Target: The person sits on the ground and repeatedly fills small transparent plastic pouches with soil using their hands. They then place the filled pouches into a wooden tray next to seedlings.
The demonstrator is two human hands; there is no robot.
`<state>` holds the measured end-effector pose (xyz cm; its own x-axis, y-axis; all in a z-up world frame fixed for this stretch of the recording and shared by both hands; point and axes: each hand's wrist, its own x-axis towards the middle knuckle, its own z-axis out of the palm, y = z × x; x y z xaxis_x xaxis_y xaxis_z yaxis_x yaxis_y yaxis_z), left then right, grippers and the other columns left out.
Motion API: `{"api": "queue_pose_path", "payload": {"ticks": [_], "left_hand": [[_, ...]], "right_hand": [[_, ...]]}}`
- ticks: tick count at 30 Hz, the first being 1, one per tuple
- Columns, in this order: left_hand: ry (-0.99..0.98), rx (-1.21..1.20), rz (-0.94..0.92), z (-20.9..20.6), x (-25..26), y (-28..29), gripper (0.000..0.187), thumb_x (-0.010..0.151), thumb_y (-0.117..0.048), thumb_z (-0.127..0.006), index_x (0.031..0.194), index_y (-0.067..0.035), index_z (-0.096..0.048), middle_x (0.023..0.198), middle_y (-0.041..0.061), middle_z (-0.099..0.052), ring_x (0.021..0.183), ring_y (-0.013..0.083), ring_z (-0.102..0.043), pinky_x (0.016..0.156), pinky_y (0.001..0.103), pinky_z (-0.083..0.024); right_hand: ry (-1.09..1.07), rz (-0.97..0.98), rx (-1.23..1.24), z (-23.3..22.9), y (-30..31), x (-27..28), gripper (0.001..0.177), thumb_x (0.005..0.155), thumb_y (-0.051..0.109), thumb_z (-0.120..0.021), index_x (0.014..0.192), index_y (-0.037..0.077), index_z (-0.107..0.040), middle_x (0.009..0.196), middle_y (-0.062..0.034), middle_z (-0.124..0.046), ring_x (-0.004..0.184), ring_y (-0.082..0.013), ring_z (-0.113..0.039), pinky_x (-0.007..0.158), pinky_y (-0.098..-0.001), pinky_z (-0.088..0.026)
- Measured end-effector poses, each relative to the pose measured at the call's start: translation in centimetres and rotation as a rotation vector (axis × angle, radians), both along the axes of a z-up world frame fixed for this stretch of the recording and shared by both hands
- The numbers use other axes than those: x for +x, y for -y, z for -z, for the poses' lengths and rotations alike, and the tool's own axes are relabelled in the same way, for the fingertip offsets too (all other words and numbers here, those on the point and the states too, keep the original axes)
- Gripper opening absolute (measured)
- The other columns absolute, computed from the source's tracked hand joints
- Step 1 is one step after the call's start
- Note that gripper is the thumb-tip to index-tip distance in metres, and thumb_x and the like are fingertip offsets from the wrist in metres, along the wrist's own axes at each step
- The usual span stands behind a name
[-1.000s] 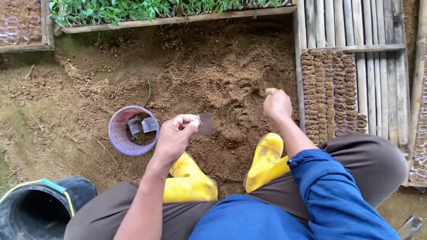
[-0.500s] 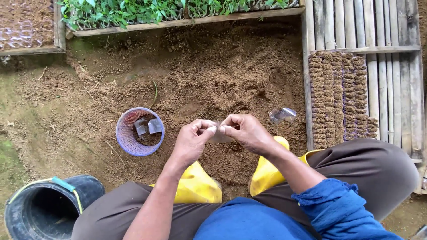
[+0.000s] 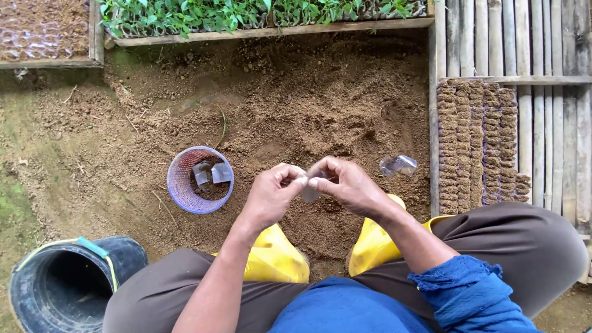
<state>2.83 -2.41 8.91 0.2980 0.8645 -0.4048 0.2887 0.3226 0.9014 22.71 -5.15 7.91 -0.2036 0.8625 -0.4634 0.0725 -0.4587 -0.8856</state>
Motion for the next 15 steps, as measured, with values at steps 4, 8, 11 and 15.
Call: {"api": "queue_pose_path", "payload": {"ticks": [4, 8, 11, 15], "left_hand": [[0.022, -0.051, -0.028, 0.9, 0.5, 0.4, 0.015, 0.083, -0.013, -0.081, 0.095, -0.006, -0.076, 0.085, 0.005, -0.071, 0.078, 0.0103, -0.064, 0.071, 0.025, -0.054], [0.038, -0.093, -0.070, 2.9, 0.7, 1.0, 0.010, 0.090, -0.014, -0.077, 0.096, -0.007, -0.076, 0.081, 0.003, -0.070, 0.077, 0.0094, -0.061, 0.068, 0.025, -0.052], [0.054, -0.078, -0.098, 1.9, 1.0, 0.7, 0.010, 0.092, -0.017, -0.076, 0.094, -0.007, -0.076, 0.078, 0.003, -0.073, 0.077, 0.0073, -0.062, 0.070, 0.023, -0.052], [0.020, -0.067, -0.064, 0.6, 1.0, 0.4, 0.010, 0.091, -0.017, -0.076, 0.093, -0.008, -0.077, 0.077, 0.002, -0.071, 0.075, 0.0081, -0.060, 0.067, 0.023, -0.051]], "right_hand": [[0.066, 0.085, 0.056, 1.0, 0.3, -0.5, 0.014, 0.093, 0.016, -0.076, 0.097, 0.004, -0.073, 0.077, -0.0066, -0.070, 0.076, -0.0144, -0.063, 0.073, -0.0287, -0.052], [-0.001, 0.261, 0.111, 3.4, 0.8, -0.8, 0.012, 0.096, 0.016, -0.075, 0.095, 0.004, -0.072, 0.078, -0.0074, -0.072, 0.076, -0.0133, -0.063, 0.076, -0.0292, -0.053], [-0.056, 0.297, 0.101, 2.5, 0.8, -1.1, 0.010, 0.097, 0.013, -0.072, 0.095, 0.003, -0.070, 0.077, -0.0067, -0.071, 0.076, -0.0115, -0.064, 0.076, -0.0267, -0.054], [-0.154, 0.321, 0.083, 1.5, 0.6, -1.0, 0.011, 0.097, 0.012, -0.071, 0.097, 0.002, -0.068, 0.076, -0.0065, -0.070, 0.074, -0.0113, -0.065, 0.073, -0.0258, -0.056]]}}
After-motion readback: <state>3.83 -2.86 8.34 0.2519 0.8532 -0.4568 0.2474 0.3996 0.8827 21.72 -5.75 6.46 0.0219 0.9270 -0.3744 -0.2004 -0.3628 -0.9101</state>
